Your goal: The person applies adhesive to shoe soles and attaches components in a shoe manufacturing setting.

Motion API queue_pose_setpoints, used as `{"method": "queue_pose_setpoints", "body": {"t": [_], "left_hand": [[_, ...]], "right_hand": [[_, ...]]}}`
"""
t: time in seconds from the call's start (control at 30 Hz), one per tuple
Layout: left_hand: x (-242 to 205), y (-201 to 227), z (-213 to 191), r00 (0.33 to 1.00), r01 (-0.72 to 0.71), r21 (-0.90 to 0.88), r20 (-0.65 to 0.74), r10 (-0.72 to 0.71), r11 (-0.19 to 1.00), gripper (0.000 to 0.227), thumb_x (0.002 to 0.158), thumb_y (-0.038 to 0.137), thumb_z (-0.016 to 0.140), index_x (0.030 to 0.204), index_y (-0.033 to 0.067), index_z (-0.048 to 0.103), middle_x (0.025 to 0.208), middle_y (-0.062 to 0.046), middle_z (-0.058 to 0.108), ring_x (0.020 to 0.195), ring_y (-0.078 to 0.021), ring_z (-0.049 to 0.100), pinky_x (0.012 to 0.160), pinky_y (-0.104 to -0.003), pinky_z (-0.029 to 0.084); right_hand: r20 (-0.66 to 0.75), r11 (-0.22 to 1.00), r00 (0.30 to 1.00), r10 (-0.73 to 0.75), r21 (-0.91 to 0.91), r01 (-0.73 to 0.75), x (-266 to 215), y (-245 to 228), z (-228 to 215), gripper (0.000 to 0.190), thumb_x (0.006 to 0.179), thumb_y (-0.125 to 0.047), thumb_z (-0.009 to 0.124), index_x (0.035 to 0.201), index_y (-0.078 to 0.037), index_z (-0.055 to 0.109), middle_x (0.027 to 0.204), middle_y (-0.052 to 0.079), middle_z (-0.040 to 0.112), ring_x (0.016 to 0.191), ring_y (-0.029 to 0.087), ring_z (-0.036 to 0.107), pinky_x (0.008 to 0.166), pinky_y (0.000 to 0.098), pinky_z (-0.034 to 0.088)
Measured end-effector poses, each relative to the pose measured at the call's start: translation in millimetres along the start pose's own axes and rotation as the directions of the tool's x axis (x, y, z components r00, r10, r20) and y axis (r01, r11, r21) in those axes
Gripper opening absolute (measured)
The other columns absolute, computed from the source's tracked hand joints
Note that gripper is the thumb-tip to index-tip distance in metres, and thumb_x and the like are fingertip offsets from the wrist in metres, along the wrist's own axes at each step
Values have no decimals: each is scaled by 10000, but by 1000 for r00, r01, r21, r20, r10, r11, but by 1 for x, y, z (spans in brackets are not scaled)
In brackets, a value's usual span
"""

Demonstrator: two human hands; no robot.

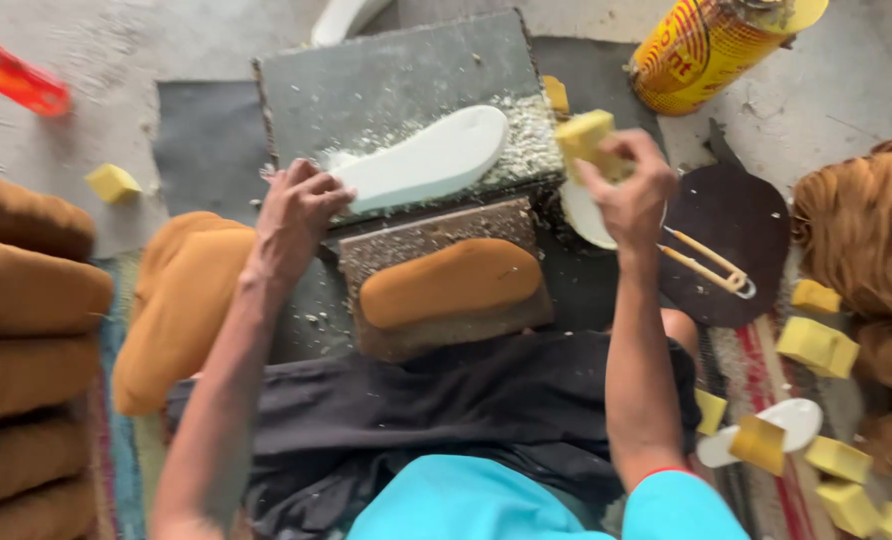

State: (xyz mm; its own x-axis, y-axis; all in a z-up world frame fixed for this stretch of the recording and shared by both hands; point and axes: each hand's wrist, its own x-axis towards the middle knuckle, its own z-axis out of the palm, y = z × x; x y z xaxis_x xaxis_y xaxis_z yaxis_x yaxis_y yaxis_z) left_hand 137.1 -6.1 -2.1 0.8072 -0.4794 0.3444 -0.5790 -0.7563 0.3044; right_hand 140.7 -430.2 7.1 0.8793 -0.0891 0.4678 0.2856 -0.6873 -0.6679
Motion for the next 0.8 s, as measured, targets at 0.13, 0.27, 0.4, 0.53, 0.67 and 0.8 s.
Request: {"method": "queue_pose_setpoints", "body": {"t": [0.13,0.27,0.4,0.53,0.67,0.8], "left_hand": [[8,5,-2,999,-31,-92,-17,29,995,278,826,-28,704,1068,97,762,1039,-33,706,1023,-255,605,885,-363,522],[7,-2,-1,997,-72,-53,-28,70,996,406,691,-31,699,1082,65,748,1082,-75,705,1005,-286,607,865,-376,539],[0,7,-1,1000,-8,-18,8,8,1000,407,668,-56,695,1039,94,766,1025,-36,714,969,-264,615,857,-386,543],[7,3,3,999,-38,-38,-35,36,999,305,790,-28,701,1055,112,756,1028,-37,699,983,-264,612,841,-371,545],[10,15,-16,999,-38,-109,-20,36,993,275,827,-18,697,1075,89,747,993,-47,683,976,-270,605,834,-370,544],[3,12,-7,996,-68,-114,-65,61,991,272,861,-6,706,1115,84,745,1030,-55,683,964,-267,591,853,-371,540]], "right_hand": [[-43,941,989,144,-303,-150,-38,104,-5,302,754,-219,894,932,-67,704,903,132,741,831,291,726,756,388,565],[144,901,933,330,-342,-266,-56,168,21,284,669,-162,838,914,-91,713,873,102,768,799,267,730,686,393,553],[-70,971,976,206,-106,-213,-47,121,-2,290,769,-211,833,965,-54,689,920,122,755,839,211,733,790,327,584],[-30,805,906,423,472,-360,-34,93,13,385,891,-121,688,1267,-41,699,1132,91,761,978,134,701,882,270,553],[64,817,939,338,476,-326,-23,-1,93,403,969,-126,673,1354,-24,613,1039,95,731,754,164,659,642,294,569],[-210,931,907,-366,-70,359,-27,-104,154,339,885,-104,762,1199,-79,637,1172,195,667,1030,352,646,955,461,509]]}}
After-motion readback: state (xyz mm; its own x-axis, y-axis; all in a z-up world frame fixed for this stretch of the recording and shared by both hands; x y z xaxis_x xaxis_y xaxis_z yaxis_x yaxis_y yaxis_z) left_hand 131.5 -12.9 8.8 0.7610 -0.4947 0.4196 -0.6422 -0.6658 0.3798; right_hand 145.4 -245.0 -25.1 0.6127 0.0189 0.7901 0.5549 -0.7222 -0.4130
